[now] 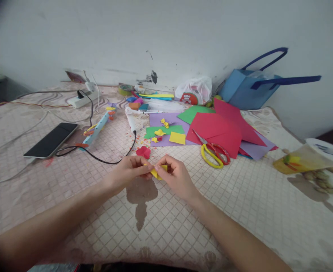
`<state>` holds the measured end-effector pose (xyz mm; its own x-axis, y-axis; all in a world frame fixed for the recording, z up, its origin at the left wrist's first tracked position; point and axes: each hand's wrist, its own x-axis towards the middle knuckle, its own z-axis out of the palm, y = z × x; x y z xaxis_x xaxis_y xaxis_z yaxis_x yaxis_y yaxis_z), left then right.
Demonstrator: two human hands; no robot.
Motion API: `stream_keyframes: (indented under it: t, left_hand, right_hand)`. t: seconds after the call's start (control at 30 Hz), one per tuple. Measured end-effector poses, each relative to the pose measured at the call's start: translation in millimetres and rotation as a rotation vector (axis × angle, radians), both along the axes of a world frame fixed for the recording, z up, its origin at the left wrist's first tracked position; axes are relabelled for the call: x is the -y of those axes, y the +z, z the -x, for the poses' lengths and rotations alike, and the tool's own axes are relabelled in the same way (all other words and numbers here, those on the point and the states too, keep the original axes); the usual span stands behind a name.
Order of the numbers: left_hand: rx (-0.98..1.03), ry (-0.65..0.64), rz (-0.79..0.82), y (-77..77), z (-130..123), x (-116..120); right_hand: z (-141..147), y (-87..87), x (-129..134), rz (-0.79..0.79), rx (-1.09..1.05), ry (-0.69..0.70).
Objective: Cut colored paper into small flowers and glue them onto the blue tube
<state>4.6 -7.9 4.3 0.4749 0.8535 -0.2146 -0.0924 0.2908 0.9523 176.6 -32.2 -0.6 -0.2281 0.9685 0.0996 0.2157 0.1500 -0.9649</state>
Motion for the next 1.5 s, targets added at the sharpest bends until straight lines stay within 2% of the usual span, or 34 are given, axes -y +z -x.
stream_keyframes:
  t: [0.17,0.37,0.57,0.73,0.83,0.9,1.07,1.23,1.4,1.5]
  left_hand:
    - [-0.031,0.007,-0.020,-1.7,0.8,-0.6]
    - [-0.150,-0.009,-0.111,-1.9,1.3,-0.7]
    - [-0.139,-0.023,-0.069,-5.8,0.8,-1.3]
    - [-0.070,-0.062,0.028,-8.1,0.8,-1.4]
    - [-0.094,-0.096,0.062,-9.1,1.0,-1.9]
    - [-0.138,-0.109,0.019,-9.3,0.9,-2.0]
    - [-0.210,-0.033,-0.200,-8.4,0.8,-0.9]
    - [-0.192,-0.112,-0.101,-8.0,0.6,0.5]
    - [-0.215,-0.078,-0.178,-7.8,-0.5,1.4]
    - [-0.197,-0.101,-0.157,-8.2,-0.8,2.0]
  right_hand:
    - [-3.6,4.4,-2.6,0.010,0.040,-0.012]
    - [-6.1,8.3,-3.2,0.070,0.042,0.153]
    - [-8.2,8.6,-4.1,0.033,0.090,0.177]
    - [-10.1,6.7,-6.1,0.029,0.135,0.134]
    - [-9.6,4.4,-6.3,0.023,0.099,0.109]
    - [-8.6,3.2,-6.0,0.031,0.072,0.109]
    - [-6.6,2.7,-5.1,0.019,0.042,0.075]
    - [-4.7,3.5,-3.5,-0.009,0.048,0.043]
    - [-2.8,2.5,-2.9,-0.014,0.041,0.021]
    - [-2.9,0.8,-3.4,-0.019,0.026,0.015]
